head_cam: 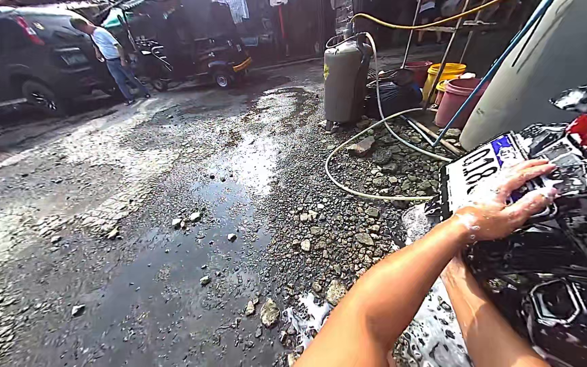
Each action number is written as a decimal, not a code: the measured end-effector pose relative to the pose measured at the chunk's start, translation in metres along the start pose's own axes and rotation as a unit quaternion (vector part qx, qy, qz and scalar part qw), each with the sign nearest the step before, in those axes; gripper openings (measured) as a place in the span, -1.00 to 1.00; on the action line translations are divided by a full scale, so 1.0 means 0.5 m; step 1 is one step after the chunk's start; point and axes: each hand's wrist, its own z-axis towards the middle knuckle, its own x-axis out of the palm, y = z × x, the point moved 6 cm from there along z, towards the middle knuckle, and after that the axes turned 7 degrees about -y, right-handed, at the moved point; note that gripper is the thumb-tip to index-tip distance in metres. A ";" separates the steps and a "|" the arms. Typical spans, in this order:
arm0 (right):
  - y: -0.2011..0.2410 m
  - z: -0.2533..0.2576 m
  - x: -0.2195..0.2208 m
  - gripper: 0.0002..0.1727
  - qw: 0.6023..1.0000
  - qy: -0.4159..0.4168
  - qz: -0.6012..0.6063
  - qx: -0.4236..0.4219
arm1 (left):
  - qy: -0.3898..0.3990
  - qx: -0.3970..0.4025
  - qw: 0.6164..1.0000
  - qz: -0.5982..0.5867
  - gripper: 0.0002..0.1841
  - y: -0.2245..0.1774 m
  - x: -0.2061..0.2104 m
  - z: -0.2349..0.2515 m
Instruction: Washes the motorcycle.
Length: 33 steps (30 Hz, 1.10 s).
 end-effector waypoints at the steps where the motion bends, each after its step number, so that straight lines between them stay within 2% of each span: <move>1: -0.064 0.048 -0.006 -0.40 0.998 0.018 0.052 -0.038 | 0.013 -0.016 1.000 0.005 -0.52 -0.012 -0.012 -0.001; 3: -0.126 0.069 -0.073 -0.27 0.990 0.054 0.119 -0.044 | 0.045 -0.016 0.999 -0.003 -0.51 -0.018 -0.015 -0.006; 4: -0.142 0.055 -0.125 -0.32 0.989 0.040 0.135 -0.032 | 0.042 0.000 0.999 -0.019 -0.50 -0.007 -0.010 -0.007; 6: -0.158 0.006 -0.255 -0.56 0.991 -0.075 0.112 -0.004 | 0.031 0.017 0.999 -0.034 -0.49 0.016 0.005 -0.011; 8: -0.137 -0.050 -0.383 -0.62 0.981 -0.178 0.071 -0.015 | 0.031 0.017 0.999 -0.041 -0.48 0.031 0.025 -0.014; 10: -0.092 -0.091 -0.440 -0.64 0.972 -0.224 0.030 -0.066 | 0.011 0.020 0.999 -0.025 -0.47 0.037 0.024 -0.020; 12: -0.079 -0.099 -0.435 -0.68 0.968 -0.233 -0.011 -0.097 | -0.099 0.059 0.993 0.032 -0.54 0.028 -0.004 -0.065; 14: -0.092 -0.090 -0.425 -0.60 0.970 -0.212 -0.068 -0.098 | -0.239 0.112 0.960 0.098 -0.63 0.008 -0.034 -0.170; 15: -0.090 -0.091 -0.415 -0.52 0.969 -0.203 -0.114 -0.084 | -0.267 0.080 0.954 0.112 -0.68 0.009 -0.032 -0.238; 16: -0.090 -0.101 -0.412 -0.42 0.964 -0.183 -0.180 -0.075 | -0.255 -0.020 0.959 0.122 -0.69 0.026 -0.014 -0.318; 17: -0.089 -0.119 -0.409 -0.38 0.951 -0.149 -0.258 -0.080 | -0.190 -0.191 0.956 0.118 -0.64 0.057 0.022 -0.403; 18: -0.083 -0.138 -0.398 -0.40 0.928 -0.104 -0.345 -0.099 | -0.117 -0.369 0.921 0.048 -0.49 0.102 0.066 -0.481; 19: -0.074 -0.154 -0.380 -0.45 0.896 -0.056 -0.423 -0.124 | -0.067 -0.509 0.856 -0.068 -0.29 0.145 0.115 -0.548; 20: -0.066 -0.168 -0.360 -0.49 0.864 -0.008 -0.483 -0.143 | -0.049 -0.591 0.788 -0.165 -0.17 0.169 0.159 -0.592; 21: -0.059 -0.178 -0.339 -0.54 0.829 0.035 -0.535 -0.162 | -0.063 -0.639 0.736 -0.214 -0.21 0.179 0.194 -0.601; 22: -0.052 -0.191 -0.324 -0.50 0.792 0.064 -0.586 -0.158 | -0.086 -0.660 0.707 -0.240 -0.34 0.184 0.215 -0.592; 24: -0.031 -0.230 -0.308 -0.28 0.726 0.109 -0.667 -0.126 | -0.120 -0.666 0.685 -0.270 -0.43 0.217 0.230 -0.560; 25: -0.009 -0.260 -0.299 -0.27 0.706 0.117 -0.686 -0.132 | -0.128 -0.650 0.701 -0.264 -0.44 0.239 0.233 -0.540; 26: 0.021 -0.299 -0.286 -0.36 0.699 0.109 -0.686 -0.170 | -0.108 -0.625 0.738 -0.232 -0.43 0.254 0.238 -0.517; 28: 0.102 -0.391 -0.254 -0.64 0.699 0.061 -0.627 -0.338 | 0.005 -0.552 0.822 -0.144 -0.38 0.269 0.271 -0.477; 29: 0.149 -0.432 -0.246 -0.70 0.689 0.046 -0.582 -0.429 | 0.065 -0.514 0.848 -0.116 -0.37 0.273 0.291 -0.464; 31: 0.248 -0.463 -0.260 -0.72 0.648 -0.007 -0.519 -0.558 | 0.134 -0.479 0.863 -0.086 -0.36 0.320 0.319 -0.457; 33: 0.322 -0.427 -0.308 -0.65 0.600 -0.093 -0.526 -0.596 | 0.111 -0.485 0.861 -0.103 -0.42 0.367 0.338 -0.464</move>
